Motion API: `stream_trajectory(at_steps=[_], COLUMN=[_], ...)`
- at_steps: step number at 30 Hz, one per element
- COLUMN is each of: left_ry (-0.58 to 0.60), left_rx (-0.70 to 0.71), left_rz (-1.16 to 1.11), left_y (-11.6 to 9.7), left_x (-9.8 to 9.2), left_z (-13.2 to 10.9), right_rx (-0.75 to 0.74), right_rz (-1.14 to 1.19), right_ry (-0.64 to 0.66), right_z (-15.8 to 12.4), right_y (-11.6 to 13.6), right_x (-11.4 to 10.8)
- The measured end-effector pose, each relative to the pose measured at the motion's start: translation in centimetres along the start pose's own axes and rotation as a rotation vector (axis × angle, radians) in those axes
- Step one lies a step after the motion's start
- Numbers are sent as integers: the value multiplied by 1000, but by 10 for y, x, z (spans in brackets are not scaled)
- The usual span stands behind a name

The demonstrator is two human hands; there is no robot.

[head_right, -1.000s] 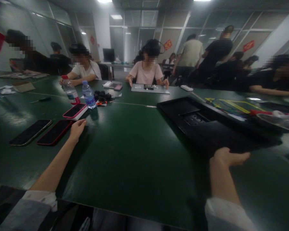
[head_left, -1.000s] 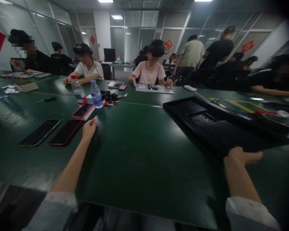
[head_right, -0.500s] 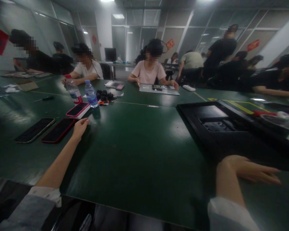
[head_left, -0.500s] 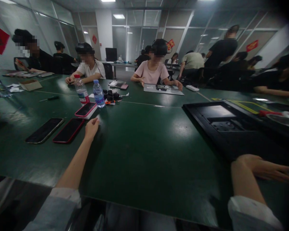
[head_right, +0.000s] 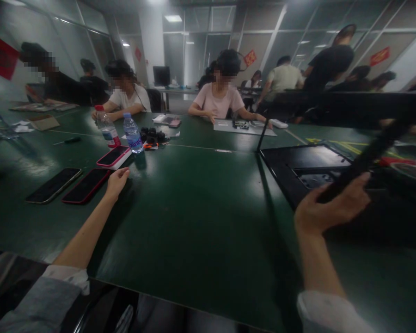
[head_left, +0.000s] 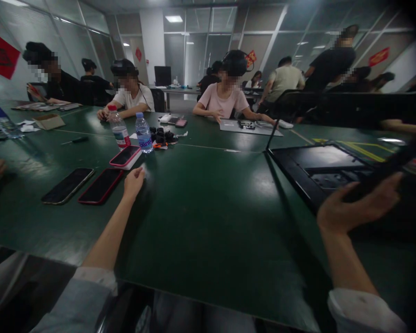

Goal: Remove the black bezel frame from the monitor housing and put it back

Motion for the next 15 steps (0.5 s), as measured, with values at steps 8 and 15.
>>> stream_trajectory(at_steps=[8,15], left_ry=[24,94], left_rx=[147,259], left_rz=[-8,-25], left_y=[-14,-26], left_x=[3,14], left_z=[-5,-14], right_rx=[-136,47], right_rz=[268,423], right_ry=[63,409], right_z=[-16,-28], right_y=[78,80], right_x=[5,32])
Point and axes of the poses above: each hand's wrist, its own z-axis towards the middle knuckle, its own x-axis out of the palm, y = z × x, the point moved 2 cm from there along z, towards the middle knuckle, and after that the axes turned 6 degrees about y, right-handed, at the moved point
